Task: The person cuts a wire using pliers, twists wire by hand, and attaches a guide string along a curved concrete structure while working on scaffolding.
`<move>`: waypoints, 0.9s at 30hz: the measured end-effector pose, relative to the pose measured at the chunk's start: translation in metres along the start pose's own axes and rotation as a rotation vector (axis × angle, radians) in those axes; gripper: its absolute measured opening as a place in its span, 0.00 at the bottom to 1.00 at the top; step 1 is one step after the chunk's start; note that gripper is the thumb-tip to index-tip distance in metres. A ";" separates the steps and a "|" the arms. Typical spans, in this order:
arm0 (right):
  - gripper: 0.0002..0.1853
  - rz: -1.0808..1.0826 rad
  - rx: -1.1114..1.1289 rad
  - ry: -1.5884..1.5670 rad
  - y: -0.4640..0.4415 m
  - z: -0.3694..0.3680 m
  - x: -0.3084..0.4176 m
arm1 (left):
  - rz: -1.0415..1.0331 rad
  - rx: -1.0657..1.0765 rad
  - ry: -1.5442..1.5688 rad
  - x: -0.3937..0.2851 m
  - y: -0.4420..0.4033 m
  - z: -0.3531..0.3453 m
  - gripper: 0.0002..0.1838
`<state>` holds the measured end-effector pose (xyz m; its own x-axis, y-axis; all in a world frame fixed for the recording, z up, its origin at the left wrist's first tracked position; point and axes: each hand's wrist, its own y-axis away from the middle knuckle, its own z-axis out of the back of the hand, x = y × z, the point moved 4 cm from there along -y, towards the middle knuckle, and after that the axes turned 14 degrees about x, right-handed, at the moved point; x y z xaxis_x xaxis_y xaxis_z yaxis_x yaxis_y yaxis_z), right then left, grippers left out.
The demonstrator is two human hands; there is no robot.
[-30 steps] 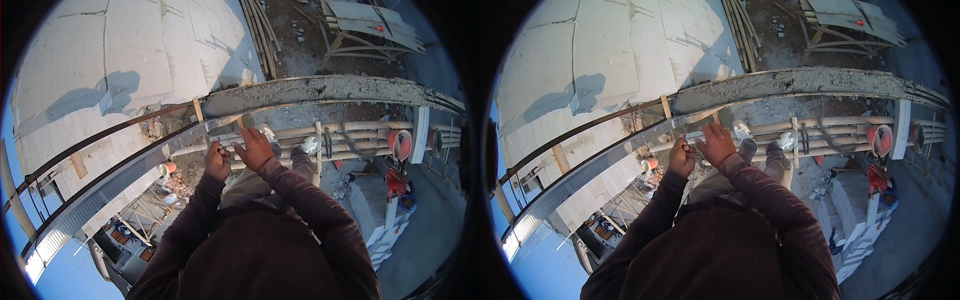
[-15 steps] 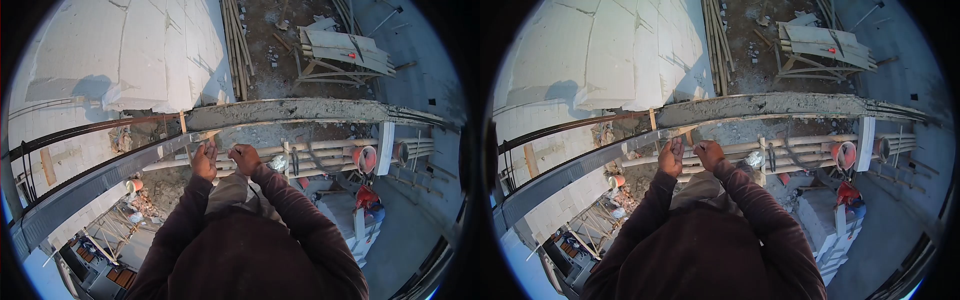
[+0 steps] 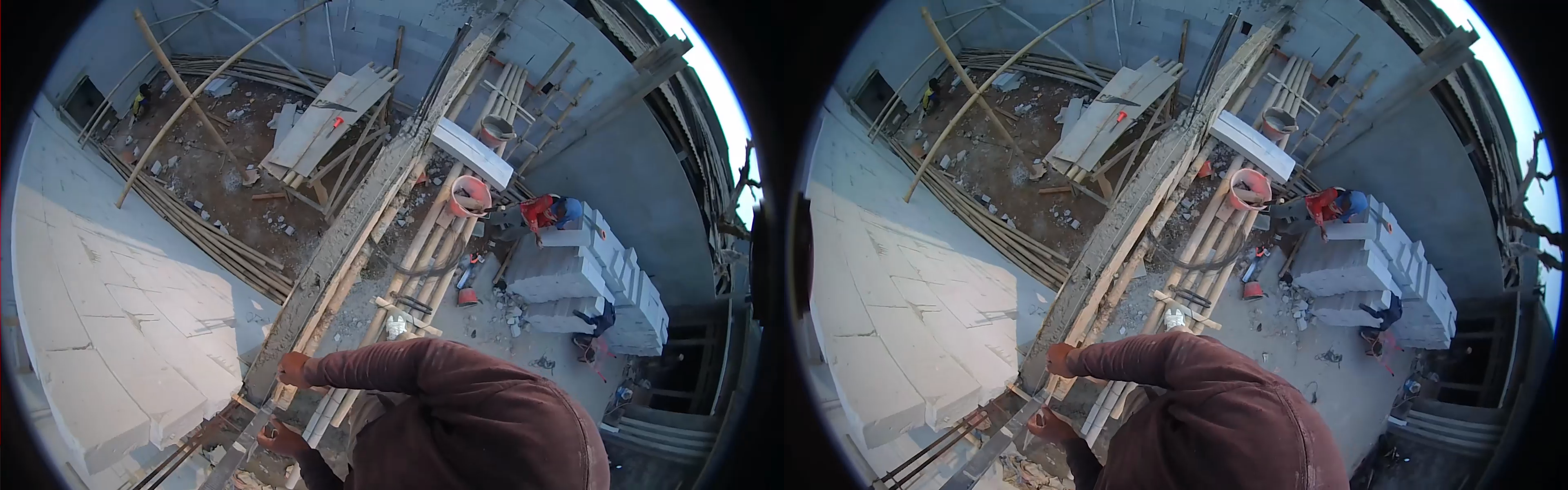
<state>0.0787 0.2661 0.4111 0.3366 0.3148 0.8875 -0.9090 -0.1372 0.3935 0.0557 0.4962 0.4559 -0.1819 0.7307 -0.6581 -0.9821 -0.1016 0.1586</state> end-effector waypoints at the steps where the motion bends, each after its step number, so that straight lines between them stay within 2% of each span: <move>1: 0.13 -0.004 -0.005 -0.025 -0.006 0.000 0.002 | -0.011 -0.005 -0.024 -0.001 -0.002 0.001 0.21; 4: 0.14 -0.092 -0.020 -0.027 -0.015 0.000 0.005 | -0.046 0.010 -0.053 0.002 -0.006 0.005 0.21; 7: 0.21 -0.173 0.028 -0.042 -0.014 0.007 0.015 | 0.017 0.000 -0.013 0.009 -0.010 0.004 0.20; 9: 0.21 -0.155 0.042 -0.119 -0.020 0.005 0.006 | 0.004 0.013 -0.141 0.013 -0.012 0.004 0.21; 10: 0.22 -0.151 0.032 -0.121 -0.018 0.007 0.009 | 0.011 0.044 0.026 0.032 -0.018 -0.002 0.24; 11: 0.22 -0.138 0.023 -0.131 -0.010 0.012 0.019 | -0.011 0.022 -0.018 0.017 -0.013 0.000 0.27; 12: 0.21 -0.099 0.052 -0.272 -0.004 0.014 0.026 | 0.085 0.035 -0.216 0.010 -0.008 0.003 0.29; 14: 0.19 -0.089 0.200 -0.377 -0.006 -0.054 0.043 | -0.036 -0.041 -0.195 0.026 -0.010 0.002 0.30; 15: 0.18 -0.102 0.152 -0.396 -0.010 -0.033 0.034 | -0.058 -0.060 -0.178 0.029 -0.016 -0.001 0.31; 16: 0.17 -0.126 0.048 -0.409 -0.008 0.010 0.018 | 0.010 -0.032 -0.148 0.019 -0.012 -0.004 0.31; 17: 0.15 -0.085 0.002 -0.271 -0.010 0.012 0.016 | 0.117 0.007 -0.198 -0.005 -0.008 -0.001 0.29; 18: 0.15 -0.174 -0.013 -0.297 -0.016 0.007 0.006 | 0.123 0.006 -0.060 0.000 -0.011 -0.004 0.28; 19: 0.14 -0.219 0.016 -0.229 -0.020 0.008 0.007 | 0.044 -0.037 0.027 0.011 -0.014 -0.010 0.28; 21: 0.15 -0.171 0.034 -0.331 -0.028 0.000 0.003 | 0.081 -0.018 -0.148 0.016 -0.017 -0.011 0.33; 22: 0.15 -0.183 0.064 -0.251 -0.031 0.002 0.007 | 0.134 -0.006 -0.251 0.022 -0.021 -0.012 0.35; 24: 0.15 -0.188 0.008 -0.241 -0.038 -0.005 0.001 | 0.125 0.015 -0.203 0.023 -0.021 -0.012 0.37; 27: 0.15 -0.225 0.037 -0.291 -0.036 -0.003 0.003 | 0.109 0.018 -0.197 0.015 -0.014 -0.012 0.38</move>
<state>0.1119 0.2754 0.3992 0.5877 0.0609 0.8068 -0.7966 -0.1306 0.5902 0.0659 0.5003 0.4355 -0.2721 0.8338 -0.4803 -0.9558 -0.1764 0.2352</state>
